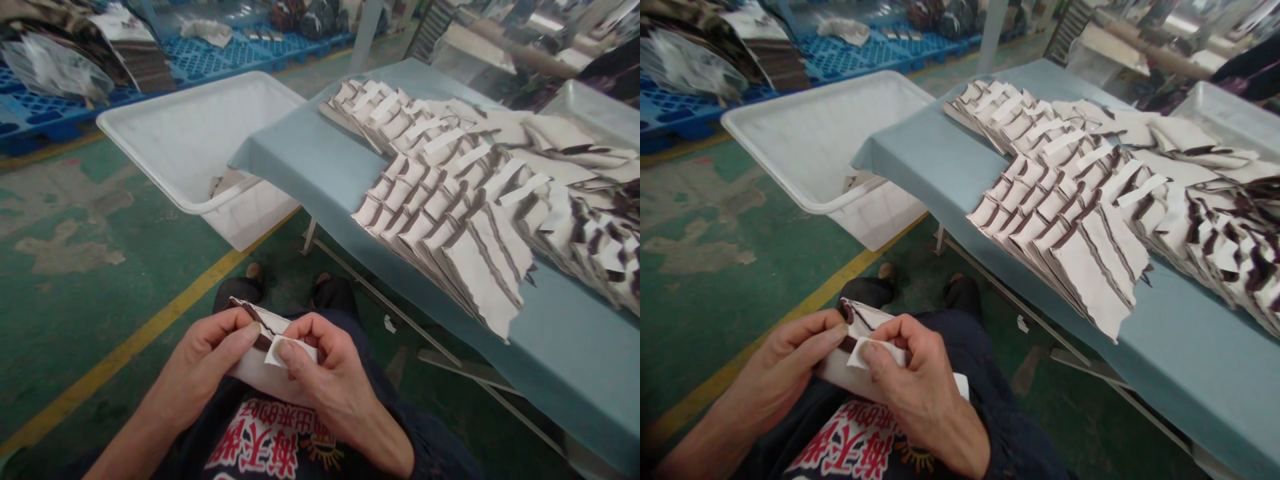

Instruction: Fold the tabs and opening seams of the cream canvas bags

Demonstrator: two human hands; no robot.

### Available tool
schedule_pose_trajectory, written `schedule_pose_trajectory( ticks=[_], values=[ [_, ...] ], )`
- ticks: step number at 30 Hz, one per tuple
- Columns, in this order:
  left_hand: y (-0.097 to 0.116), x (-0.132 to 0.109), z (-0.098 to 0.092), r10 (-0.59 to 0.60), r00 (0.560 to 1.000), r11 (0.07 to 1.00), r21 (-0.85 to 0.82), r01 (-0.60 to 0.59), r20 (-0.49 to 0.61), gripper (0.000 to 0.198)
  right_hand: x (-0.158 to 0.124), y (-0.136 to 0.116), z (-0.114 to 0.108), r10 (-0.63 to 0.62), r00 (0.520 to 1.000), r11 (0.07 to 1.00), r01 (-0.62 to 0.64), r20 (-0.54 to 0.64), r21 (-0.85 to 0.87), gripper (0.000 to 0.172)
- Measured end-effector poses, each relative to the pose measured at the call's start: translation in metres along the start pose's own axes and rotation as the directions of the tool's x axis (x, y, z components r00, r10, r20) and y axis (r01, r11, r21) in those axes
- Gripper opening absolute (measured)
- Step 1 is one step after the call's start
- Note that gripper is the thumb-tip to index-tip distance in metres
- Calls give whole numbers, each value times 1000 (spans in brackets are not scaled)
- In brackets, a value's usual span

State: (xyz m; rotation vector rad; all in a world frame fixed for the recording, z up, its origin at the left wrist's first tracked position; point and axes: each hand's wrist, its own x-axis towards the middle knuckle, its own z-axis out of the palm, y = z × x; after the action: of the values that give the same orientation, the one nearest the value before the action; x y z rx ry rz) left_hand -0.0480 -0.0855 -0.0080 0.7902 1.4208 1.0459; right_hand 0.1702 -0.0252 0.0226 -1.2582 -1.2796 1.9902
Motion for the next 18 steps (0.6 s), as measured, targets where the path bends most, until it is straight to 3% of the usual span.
schedule_pose_trajectory(
  ticks=[6, 13, 18],
  values=[
    [1, 3, 8, -18, 999, 999, -50, 16, -37, 62, 0, -17, -6, -70, 997, 992, 67, -21, -105, 41],
    [19, 7, 19, 0, 1000, 1000, 21, 0, -8, 89, -2, -37, -7, -170, 983, 964, 151, -69, -219, 31],
    [26, 4, 26, 12, 1000, 1000, 21, -12, -17, 87, -1, -38, -4, -170, 984, 959, 152, -56, -239, 32]
  ],
)
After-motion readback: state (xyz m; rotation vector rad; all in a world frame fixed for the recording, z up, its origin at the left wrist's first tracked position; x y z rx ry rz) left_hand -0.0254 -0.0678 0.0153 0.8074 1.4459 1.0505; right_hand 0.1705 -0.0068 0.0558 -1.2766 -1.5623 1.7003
